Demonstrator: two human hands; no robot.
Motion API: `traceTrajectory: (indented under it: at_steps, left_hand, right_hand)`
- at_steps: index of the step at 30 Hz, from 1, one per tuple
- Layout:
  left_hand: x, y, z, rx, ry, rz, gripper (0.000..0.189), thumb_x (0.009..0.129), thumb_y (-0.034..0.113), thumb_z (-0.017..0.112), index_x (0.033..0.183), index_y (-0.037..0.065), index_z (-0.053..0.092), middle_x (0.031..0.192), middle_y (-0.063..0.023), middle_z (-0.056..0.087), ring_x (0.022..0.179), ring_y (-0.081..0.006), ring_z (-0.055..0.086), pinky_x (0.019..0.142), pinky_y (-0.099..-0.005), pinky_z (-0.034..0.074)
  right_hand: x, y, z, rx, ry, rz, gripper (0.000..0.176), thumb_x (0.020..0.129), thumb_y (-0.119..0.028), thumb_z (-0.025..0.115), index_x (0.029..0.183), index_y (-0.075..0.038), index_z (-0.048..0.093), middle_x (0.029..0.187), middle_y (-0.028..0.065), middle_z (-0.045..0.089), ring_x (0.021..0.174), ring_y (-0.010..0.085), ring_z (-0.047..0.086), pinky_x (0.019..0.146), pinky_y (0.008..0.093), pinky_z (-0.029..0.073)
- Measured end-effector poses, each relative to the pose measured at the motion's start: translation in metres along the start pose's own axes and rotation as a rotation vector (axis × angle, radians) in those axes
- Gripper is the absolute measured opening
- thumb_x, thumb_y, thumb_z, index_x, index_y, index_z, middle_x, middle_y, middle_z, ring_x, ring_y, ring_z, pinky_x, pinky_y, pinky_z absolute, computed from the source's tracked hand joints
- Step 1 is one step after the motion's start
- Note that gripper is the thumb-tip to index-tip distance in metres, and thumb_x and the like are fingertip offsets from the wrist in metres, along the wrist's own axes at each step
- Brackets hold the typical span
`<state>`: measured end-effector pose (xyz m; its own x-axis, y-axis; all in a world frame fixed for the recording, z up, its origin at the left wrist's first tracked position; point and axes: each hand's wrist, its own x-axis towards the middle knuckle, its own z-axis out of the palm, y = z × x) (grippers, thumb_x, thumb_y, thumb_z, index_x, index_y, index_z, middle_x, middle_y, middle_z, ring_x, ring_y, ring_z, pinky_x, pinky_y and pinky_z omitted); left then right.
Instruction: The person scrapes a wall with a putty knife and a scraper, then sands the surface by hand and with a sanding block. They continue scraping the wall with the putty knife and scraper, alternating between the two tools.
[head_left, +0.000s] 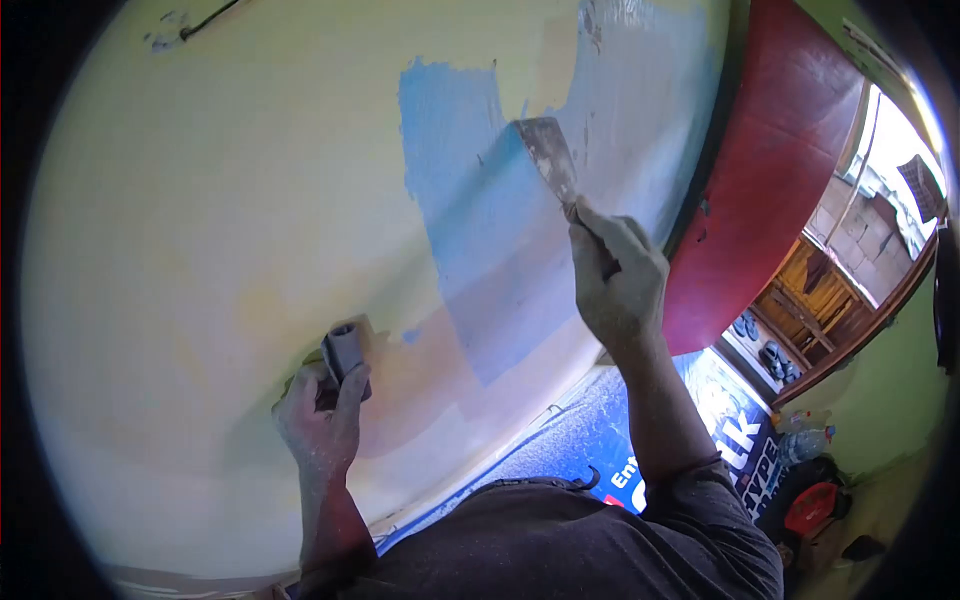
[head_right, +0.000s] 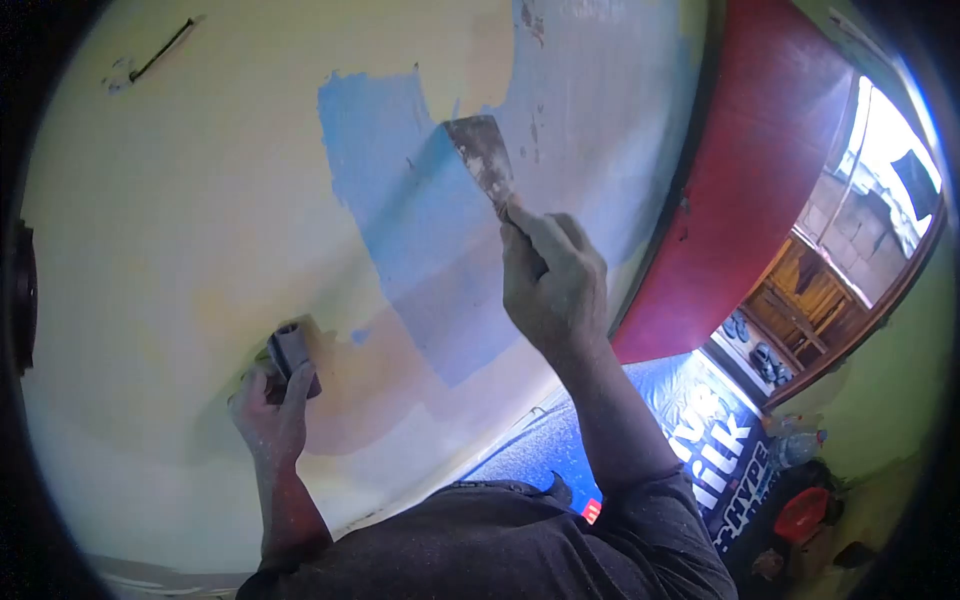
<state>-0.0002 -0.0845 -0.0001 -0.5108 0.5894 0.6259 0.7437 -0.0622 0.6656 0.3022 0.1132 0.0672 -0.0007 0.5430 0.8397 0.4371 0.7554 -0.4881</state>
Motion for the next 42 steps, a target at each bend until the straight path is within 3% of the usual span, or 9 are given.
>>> traceTrajectory:
  at_steps: [1, 4, 7, 10, 13, 16, 23, 36, 42]
  left_hand:
    - [-0.002, 0.010, 0.007, -0.072, -0.013, -0.004, 0.029, 0.096, 0.021, 0.098, 0.101, 0.003, 0.076, 0.087, -0.0116, 0.081, 0.075, -0.0196, 0.081, 0.071, -0.0346, 0.065]
    - [0.005, 0.031, 0.037, 0.121, 0.015, 0.521, 0.025, 0.095, 0.011, 0.095, 0.102, 0.003, 0.073, 0.084, -0.0100, 0.074, 0.072, -0.0212, 0.075, 0.065, -0.0373, 0.059]
    - [0.019, 0.054, 0.061, 0.119, 0.022, 0.692, 0.022, 0.094, 0.009, 0.093, 0.104, 0.006, 0.073, 0.088, -0.0095, 0.075, 0.083, -0.0291, 0.078, 0.075, -0.0416, 0.060]
    - [0.056, 0.069, 0.080, 0.148, 0.208, 0.951, 0.022, 0.091, 0.013, 0.092, 0.101, 0.008, 0.073, 0.102, -0.0094, 0.079, 0.107, -0.0313, 0.079, 0.096, -0.0468, 0.057]
    - [0.077, 0.079, 0.094, 0.194, 0.226, 0.962, 0.022, 0.088, 0.016, 0.091, 0.096, 0.010, 0.071, 0.121, -0.0099, 0.081, 0.132, -0.0316, 0.073, 0.113, -0.0503, 0.048]
    - [0.081, 0.075, 0.104, 0.302, 0.223, 1.018, 0.020, 0.086, 0.016, 0.089, 0.091, 0.011, 0.070, 0.134, -0.0094, 0.080, 0.140, -0.0310, 0.070, 0.115, -0.0495, 0.047]
    - [0.080, 0.067, 0.113, 0.272, 0.230, 1.007, 0.022, 0.085, 0.015, 0.088, 0.090, 0.013, 0.068, 0.135, -0.0080, 0.081, 0.140, -0.0303, 0.071, 0.112, -0.0498, 0.049]
    - [0.082, 0.067, 0.115, 0.287, 0.248, 1.002, 0.018, 0.086, 0.018, 0.087, 0.091, 0.013, 0.070, 0.131, -0.0066, 0.083, 0.135, -0.0289, 0.074, 0.111, -0.0480, 0.049]
    - [0.077, 0.068, 0.112, 0.301, 0.213, 0.989, 0.018, 0.087, 0.019, 0.087, 0.093, 0.014, 0.071, 0.132, -0.0052, 0.082, 0.137, -0.0286, 0.073, 0.112, -0.0479, 0.048]
  right_hand:
    - [0.000, -0.004, -0.001, 0.057, 0.003, 0.091, 0.022, 0.105, -0.006, 0.081, 0.127, -0.001, 0.085, 0.103, 0.0175, 0.081, 0.087, 0.0301, 0.081, 0.076, 0.0416, 0.063]
    - [-0.014, 0.005, 0.003, 0.045, 0.002, 0.005, 0.022, 0.105, -0.006, 0.081, 0.127, -0.001, 0.085, 0.102, 0.0177, 0.080, 0.086, 0.0302, 0.080, 0.077, 0.0399, 0.062]
    - [-0.032, 0.006, 0.008, 0.027, 0.034, -0.047, 0.023, 0.105, -0.006, 0.080, 0.127, -0.001, 0.085, 0.101, 0.0182, 0.080, 0.086, 0.0301, 0.080, 0.077, 0.0393, 0.061]
    - [-0.007, -0.008, 0.000, -0.019, 0.002, 0.059, 0.024, 0.106, -0.006, 0.079, 0.128, -0.001, 0.085, 0.100, 0.0187, 0.080, 0.087, 0.0301, 0.080, 0.078, 0.0404, 0.062]
    - [-0.004, -0.008, -0.001, -0.020, 0.020, 0.011, 0.025, 0.105, -0.005, 0.079, 0.129, -0.002, 0.086, 0.100, 0.0187, 0.080, 0.087, 0.0299, 0.080, 0.078, 0.0412, 0.062]
    - [-0.008, -0.003, -0.002, -0.043, 0.027, -0.070, 0.025, 0.104, -0.005, 0.081, 0.128, -0.002, 0.086, 0.101, 0.0188, 0.080, 0.086, 0.0309, 0.080, 0.077, 0.0413, 0.063]
    - [-0.001, -0.006, -0.005, -0.002, -0.009, 0.018, 0.025, 0.104, -0.005, 0.082, 0.129, -0.002, 0.086, 0.102, 0.0179, 0.081, 0.086, 0.0297, 0.082, 0.077, 0.0402, 0.063]
    - [0.008, 0.000, -0.006, -0.087, 0.021, -0.093, 0.024, 0.103, -0.002, 0.081, 0.126, -0.001, 0.086, 0.095, 0.0184, 0.078, 0.080, 0.0321, 0.078, 0.073, 0.0401, 0.060]
    - [0.002, -0.004, -0.005, 0.018, 0.035, -0.020, 0.023, 0.104, -0.003, 0.082, 0.126, 0.000, 0.086, 0.099, 0.0180, 0.080, 0.078, 0.0252, 0.078, 0.072, 0.0400, 0.061]
